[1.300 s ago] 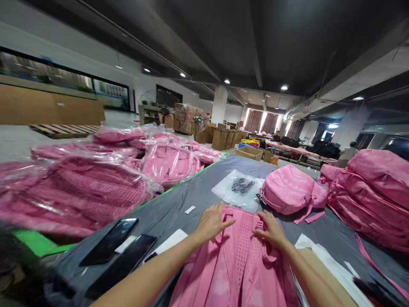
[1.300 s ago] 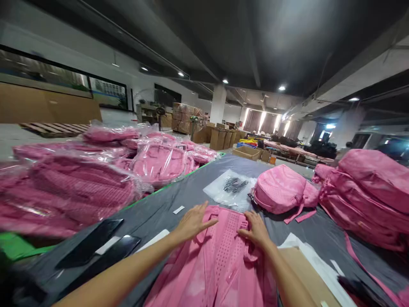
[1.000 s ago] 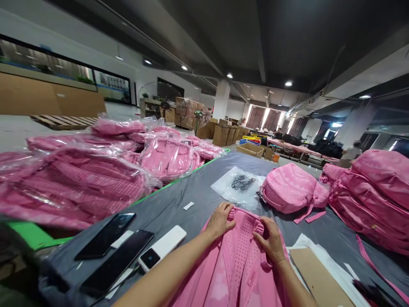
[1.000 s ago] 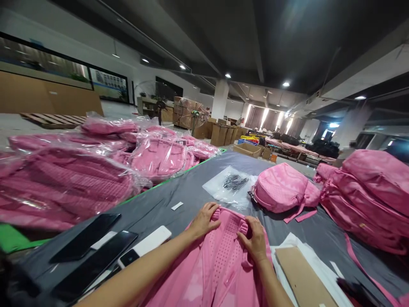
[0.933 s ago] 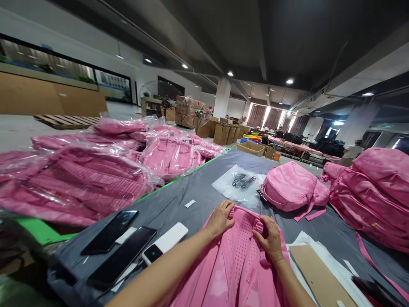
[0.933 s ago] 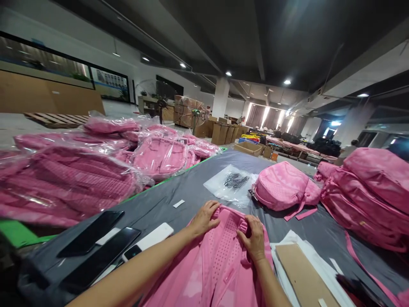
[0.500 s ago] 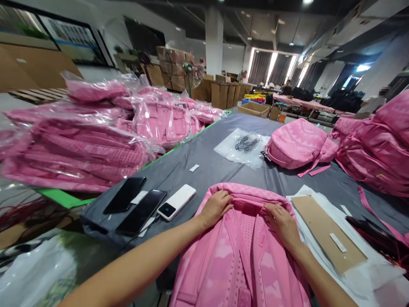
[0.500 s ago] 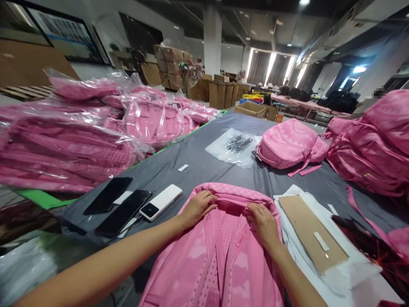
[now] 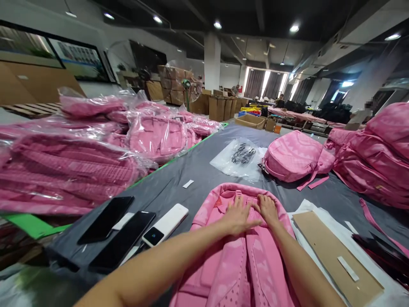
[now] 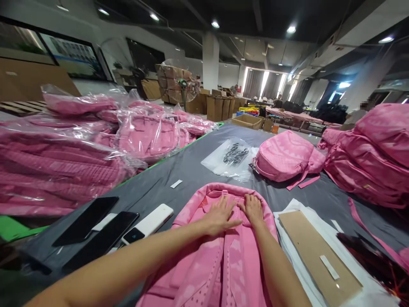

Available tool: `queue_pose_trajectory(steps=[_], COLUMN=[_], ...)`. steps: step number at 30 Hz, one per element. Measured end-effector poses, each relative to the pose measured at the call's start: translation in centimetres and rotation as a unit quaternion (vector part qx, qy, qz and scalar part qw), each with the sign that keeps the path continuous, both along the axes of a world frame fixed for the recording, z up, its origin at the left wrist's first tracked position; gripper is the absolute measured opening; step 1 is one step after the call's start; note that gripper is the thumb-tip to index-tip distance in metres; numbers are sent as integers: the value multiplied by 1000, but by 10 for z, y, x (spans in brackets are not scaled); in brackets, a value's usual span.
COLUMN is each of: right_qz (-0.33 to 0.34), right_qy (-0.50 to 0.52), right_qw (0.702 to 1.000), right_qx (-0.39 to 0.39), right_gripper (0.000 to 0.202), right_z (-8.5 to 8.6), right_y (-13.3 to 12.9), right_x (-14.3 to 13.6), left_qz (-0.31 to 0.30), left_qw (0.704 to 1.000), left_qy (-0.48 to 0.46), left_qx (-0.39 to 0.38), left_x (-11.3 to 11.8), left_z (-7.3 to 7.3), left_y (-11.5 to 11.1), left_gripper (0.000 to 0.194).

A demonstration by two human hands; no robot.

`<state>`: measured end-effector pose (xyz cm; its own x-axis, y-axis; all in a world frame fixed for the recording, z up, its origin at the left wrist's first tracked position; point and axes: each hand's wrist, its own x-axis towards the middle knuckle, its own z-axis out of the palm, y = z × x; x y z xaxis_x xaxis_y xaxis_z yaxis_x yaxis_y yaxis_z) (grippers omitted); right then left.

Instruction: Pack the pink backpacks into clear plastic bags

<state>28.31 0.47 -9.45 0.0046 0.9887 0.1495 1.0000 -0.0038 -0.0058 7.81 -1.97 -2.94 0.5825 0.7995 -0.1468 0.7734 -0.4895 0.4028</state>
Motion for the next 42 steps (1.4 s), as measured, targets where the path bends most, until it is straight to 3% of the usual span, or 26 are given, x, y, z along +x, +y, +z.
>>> queue_pose_trajectory(steps=[3, 6, 8, 12, 15, 18, 22, 26, 29, 31, 34, 36, 39, 40, 42], right_qz=[10, 55, 71, 18, -9, -35, -52, -36, 17, 104, 301, 315, 251, 239, 233], right_qy=[-16, -37, -46, -38, -23, -12, -10, -10, 10, 40, 95, 90, 42, 33, 31], right_qw=[999, 997, 996, 999, 996, 993, 994, 999, 999, 993, 949, 945, 966, 969, 971], right_qx=[26, 34, 31, -18, -85, -113, -97, -35, -41, -45, 17, 22, 45, 45, 35], right_gripper=[37, 29, 35, 49, 41, 42, 44, 43, 44, 43, 47, 40, 41, 42, 39], right_z=[1, 20, 38, 64, 63, 56, 53, 56, 64, 71, 65, 47, 10, -1, -16], right_y=[0, -6, -7, 12, 41, 66, 69, 26, -41, -95, -158, -172, -159, -152, -143], right_x=[-3, 5, 17, 46, 57, 57, 47, 31, 12, -9, -45, -62, -70, -69, -68], left_qz=[8, 35, 45, 67, 62, 81, 110, 114, 105, 98, 100, 106, 83, 53, -67], left_qw=[998, 997, 995, 988, 978, 978, 985, 987, 983, 980, 977, 975, 980, 983, 983], left_qy=[-19, -67, -89, -105, -135, -138, -83, -45, -49, -69, -115, -137, -136, -134, -148], left_qx=[-63, -30, 4, 89, 145, 137, 106, 101, 139, 159, 151, 137, 123, 114, 84], left_x=[9, 9, 7, 4, 4, 7, 14, 16, 16, 16, 17, 17, 8, 2, -13], left_z=[-17, -37, -47, -61, -70, -78, -77, -65, -65, -70, -76, -73, -56, -48, -31], left_y=[-12, -8, -7, -13, -13, -2, 9, 6, 4, 5, 12, 16, 5, -6, -38], left_gripper=[93, 86, 82, 76, 74, 72, 72, 61, 59, 59, 58, 55, 51, 46, 32])
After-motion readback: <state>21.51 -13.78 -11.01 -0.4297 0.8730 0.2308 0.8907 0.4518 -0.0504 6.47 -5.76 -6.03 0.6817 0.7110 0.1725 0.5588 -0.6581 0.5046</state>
